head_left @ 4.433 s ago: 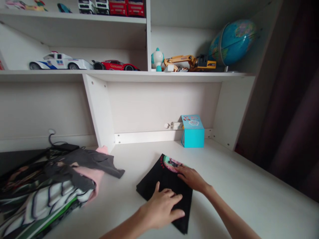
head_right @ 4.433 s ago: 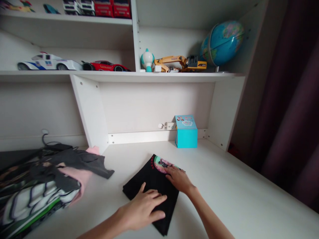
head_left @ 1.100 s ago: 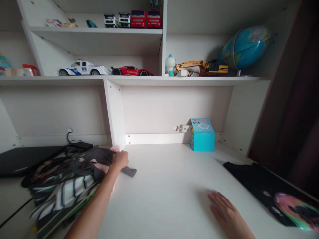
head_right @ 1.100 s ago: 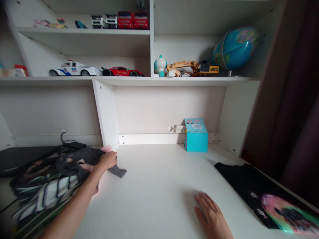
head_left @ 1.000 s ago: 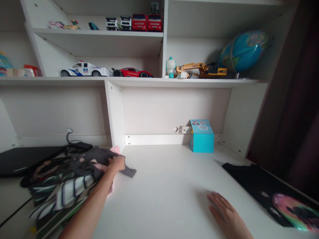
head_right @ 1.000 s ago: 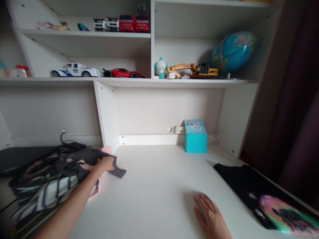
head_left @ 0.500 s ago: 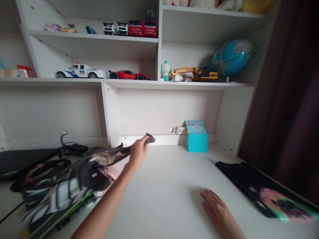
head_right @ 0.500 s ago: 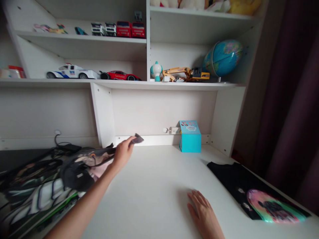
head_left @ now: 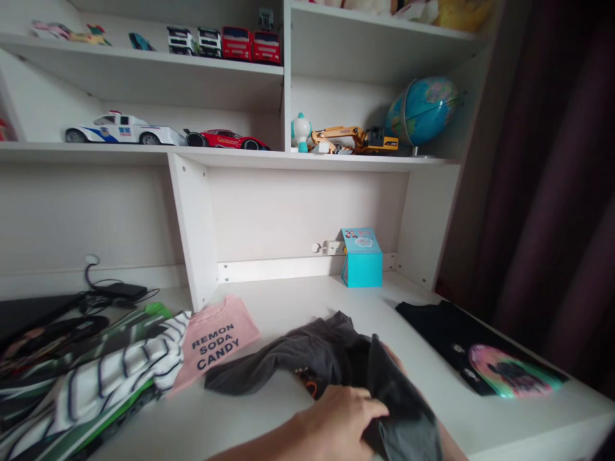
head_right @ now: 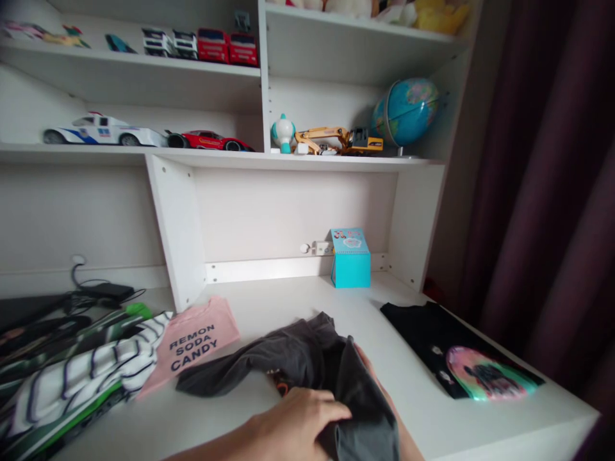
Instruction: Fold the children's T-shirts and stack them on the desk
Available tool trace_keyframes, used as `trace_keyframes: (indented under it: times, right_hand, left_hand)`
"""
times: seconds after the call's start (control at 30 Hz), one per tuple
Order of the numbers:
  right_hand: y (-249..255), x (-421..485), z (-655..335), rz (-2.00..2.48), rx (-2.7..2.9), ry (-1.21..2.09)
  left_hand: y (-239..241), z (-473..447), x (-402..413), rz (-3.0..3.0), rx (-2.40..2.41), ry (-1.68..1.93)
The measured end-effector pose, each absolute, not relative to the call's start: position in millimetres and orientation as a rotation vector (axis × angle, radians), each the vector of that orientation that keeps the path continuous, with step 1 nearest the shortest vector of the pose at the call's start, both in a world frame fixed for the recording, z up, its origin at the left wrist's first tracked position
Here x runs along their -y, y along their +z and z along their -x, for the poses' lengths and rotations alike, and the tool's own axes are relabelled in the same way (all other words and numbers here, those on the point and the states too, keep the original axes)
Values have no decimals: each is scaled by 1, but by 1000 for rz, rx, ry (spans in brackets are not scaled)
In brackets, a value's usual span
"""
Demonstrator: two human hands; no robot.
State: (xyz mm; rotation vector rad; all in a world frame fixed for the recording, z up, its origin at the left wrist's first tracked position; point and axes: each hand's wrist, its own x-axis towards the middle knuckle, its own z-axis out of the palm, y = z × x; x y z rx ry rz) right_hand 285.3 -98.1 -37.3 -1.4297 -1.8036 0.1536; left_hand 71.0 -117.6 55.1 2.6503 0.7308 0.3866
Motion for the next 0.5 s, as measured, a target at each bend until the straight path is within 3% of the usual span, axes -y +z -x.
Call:
trace_keyframes:
  times: [0.13, 0.27, 0.5]
  right_hand:
    - [-14, 106, -282, 1289, 1785, 501]
    - [9, 106, -281, 1270, 2042, 563]
    - [12, 93, -288, 1347, 2007, 490]
  left_hand:
    - [56, -63, 120, -2685, -740, 217]
    - [56, -48, 126, -2651, -772, 149]
    - [95, -11, 128, -2559, -764, 164]
